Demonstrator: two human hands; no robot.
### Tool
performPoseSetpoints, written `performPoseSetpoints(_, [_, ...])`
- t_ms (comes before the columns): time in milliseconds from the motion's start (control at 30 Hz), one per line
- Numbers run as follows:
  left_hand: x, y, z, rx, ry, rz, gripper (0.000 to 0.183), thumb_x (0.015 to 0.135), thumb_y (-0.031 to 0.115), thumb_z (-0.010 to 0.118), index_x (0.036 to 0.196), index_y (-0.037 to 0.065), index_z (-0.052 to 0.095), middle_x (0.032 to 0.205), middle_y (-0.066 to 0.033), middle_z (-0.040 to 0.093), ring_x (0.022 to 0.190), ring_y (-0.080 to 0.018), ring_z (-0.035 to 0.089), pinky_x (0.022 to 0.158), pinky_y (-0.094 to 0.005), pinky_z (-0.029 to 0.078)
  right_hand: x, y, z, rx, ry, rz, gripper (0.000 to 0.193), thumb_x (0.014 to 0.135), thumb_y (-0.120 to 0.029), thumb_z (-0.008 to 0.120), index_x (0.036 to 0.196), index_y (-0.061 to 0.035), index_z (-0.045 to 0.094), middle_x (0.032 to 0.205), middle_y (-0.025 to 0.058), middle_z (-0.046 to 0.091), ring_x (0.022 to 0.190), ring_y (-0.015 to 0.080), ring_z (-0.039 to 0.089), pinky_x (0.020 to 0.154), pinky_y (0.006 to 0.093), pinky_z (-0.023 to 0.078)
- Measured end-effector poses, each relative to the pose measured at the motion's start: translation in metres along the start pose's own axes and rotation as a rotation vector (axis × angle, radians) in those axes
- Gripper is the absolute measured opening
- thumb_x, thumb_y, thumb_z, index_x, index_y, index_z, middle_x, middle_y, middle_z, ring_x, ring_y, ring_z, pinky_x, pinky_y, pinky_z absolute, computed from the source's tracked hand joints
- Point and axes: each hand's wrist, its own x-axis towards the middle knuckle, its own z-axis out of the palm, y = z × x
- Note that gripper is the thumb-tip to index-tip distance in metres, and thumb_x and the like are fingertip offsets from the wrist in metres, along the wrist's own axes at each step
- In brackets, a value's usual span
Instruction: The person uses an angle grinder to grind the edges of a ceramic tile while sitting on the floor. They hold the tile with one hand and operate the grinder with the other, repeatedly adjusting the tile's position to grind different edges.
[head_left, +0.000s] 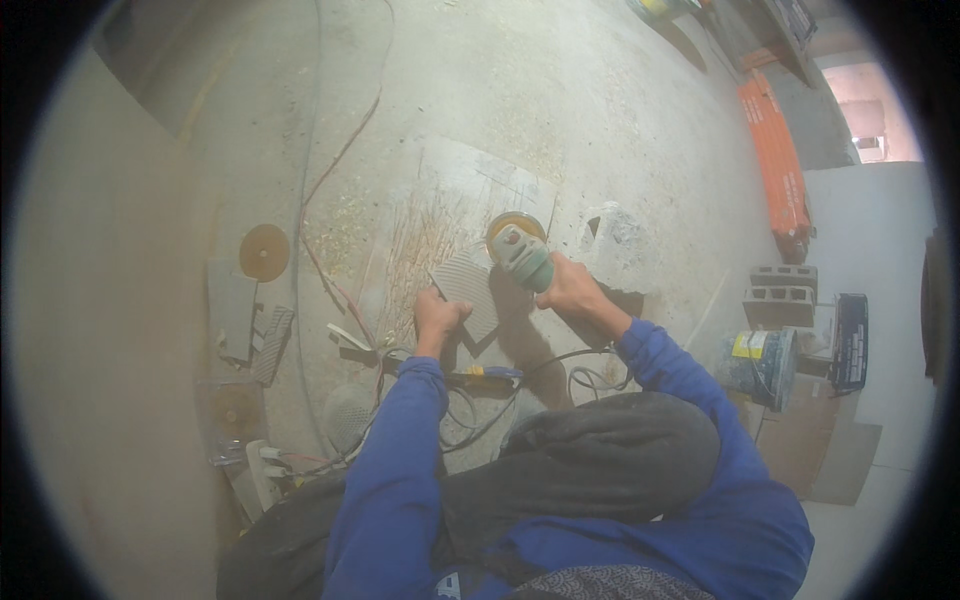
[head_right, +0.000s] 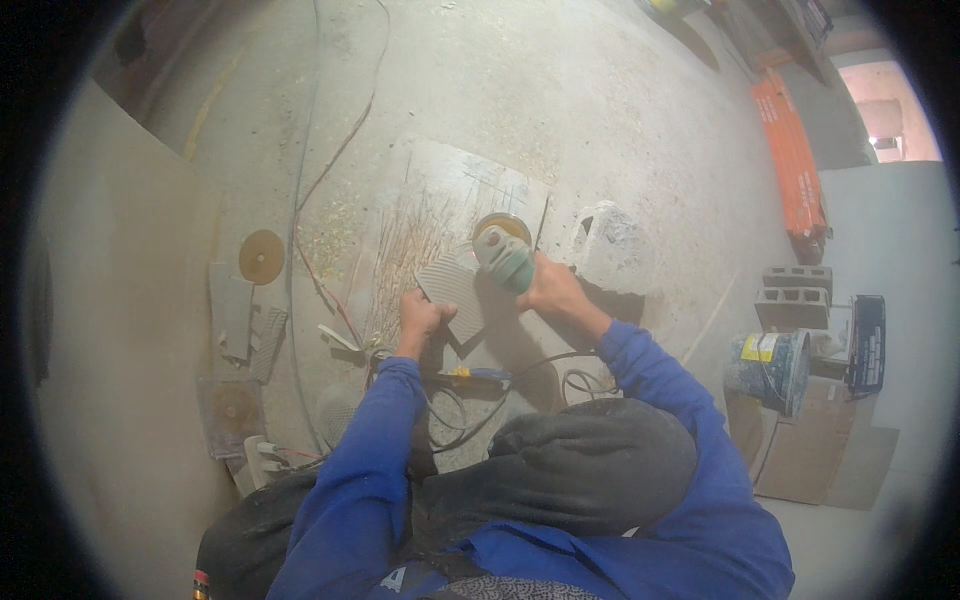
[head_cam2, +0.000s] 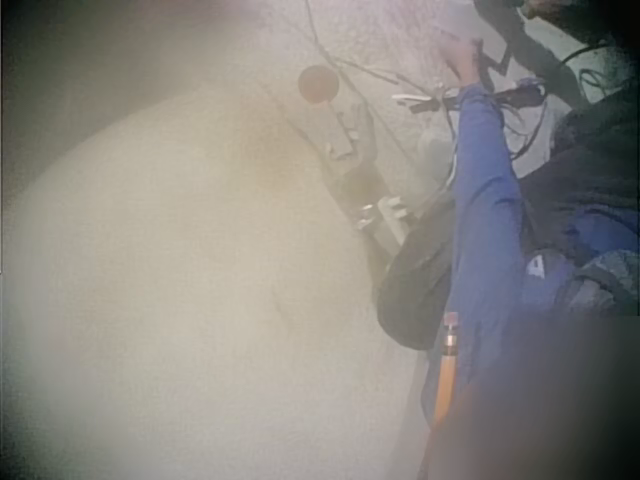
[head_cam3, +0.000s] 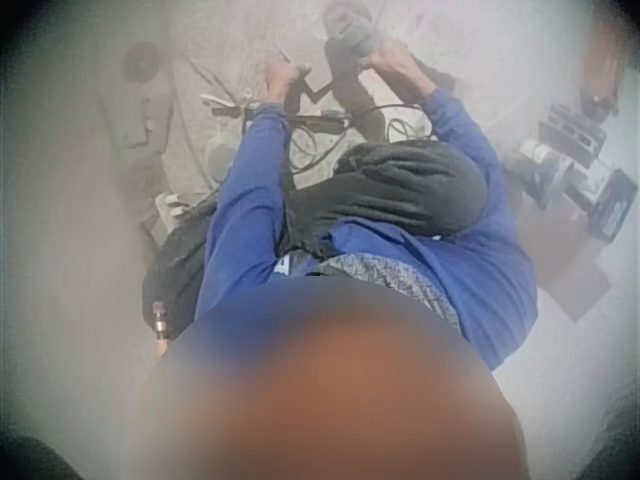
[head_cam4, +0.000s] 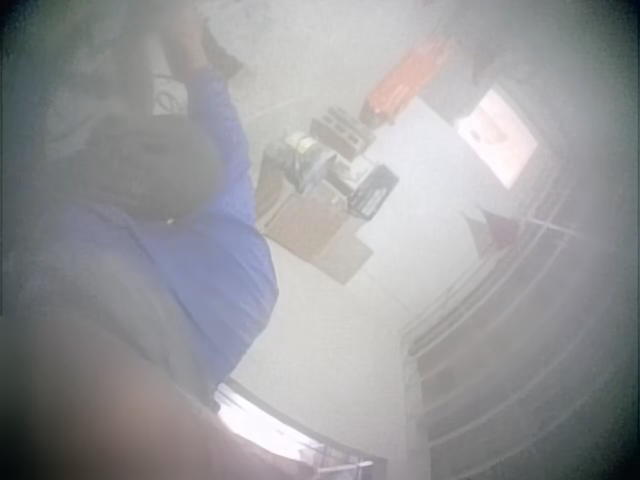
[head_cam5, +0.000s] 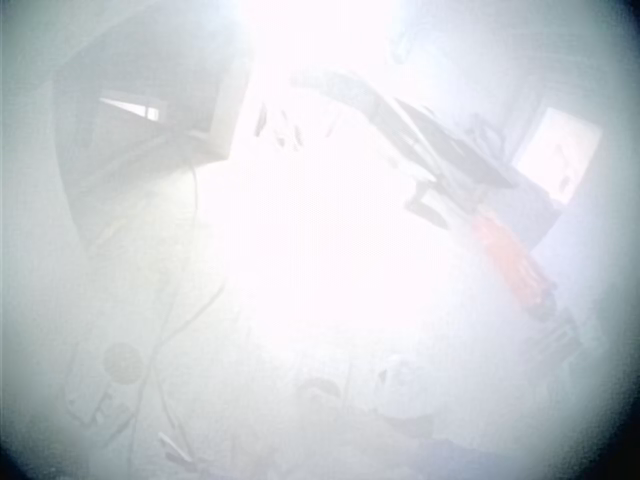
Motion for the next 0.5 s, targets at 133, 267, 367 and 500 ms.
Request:
performPoseSetpoints(133, [0.0015, -0.0017, -0.0007, 0.031, -0.003, 0.022, 0.033, 0.067, 0.006, 0.085, 0.099, -0.001, 0.076, 0.092, -0.0152, 0.078, 0.082, -0.0255, 0.076, 0.076, -0.0364, 0.057, -0.0007, 0.0045, -0.002, -0.013, -0.007, 0.021, 0.068, 0.064, -0.019, 0.079, 0.121, 0.0068, 0.055, 0.102, 0.0293, 0.069, 0.1, 0.0431, 0.069, 0.088, 0.0448, 0.054])
performPoseSetpoints(267, [0.0, -0.0005, -0.0007, -0.041, -0.023, -0.021, 0.034, 0.068, 0.005, 0.084, 0.1, 0.0, 0.076, 0.093, -0.0147, 0.078, 0.082, -0.0248, 0.075, 0.076, -0.0366, 0.057, -0.0005, 0.0042, -0.0015, 0.04, -0.001, -0.023, 0.068, 0.064, -0.02, 0.08, 0.121, 0.0066, 0.056, 0.102, 0.0294, 0.069, 0.1, 0.0429, 0.069, 0.088, 0.0446, 0.054])
performPoseSetpoints(367, [-0.0004, 0.0, -0.0008, -0.032, -0.031, -0.067, 0.034, 0.069, 0.004, 0.084, 0.102, 0.0, 0.076, 0.093, -0.0142, 0.078, 0.083, -0.0242, 0.075, 0.077, -0.0366, 0.057, -0.0006, 0.0023, -0.0007, 0.033, -0.029, -0.018, 0.068, 0.064, -0.02, 0.08, 0.121, 0.0067, 0.056, 0.102, 0.03, 0.069, 0.1, 0.043, 0.069, 0.088, 0.0448, 0.054])
performPoseSetpoints(500, [-0.0014, -0.0009, -0.0001, -0.051, -0.009, 0.008, 0.033, 0.07, -0.003, 0.08, 0.103, -0.002, 0.075, 0.092, -0.0127, 0.077, 0.079, -0.0216, 0.074, 0.073, -0.0341, 0.057, 0.0009, 0.0003, -0.0013, 0.011, -0.05, 0.002, 0.068, 0.064, -0.02, 0.08, 0.121, 0.0071, 0.055, 0.102, 0.0307, 0.069, 0.1, 0.0436, 0.069, 0.088, 0.045, 0.054])
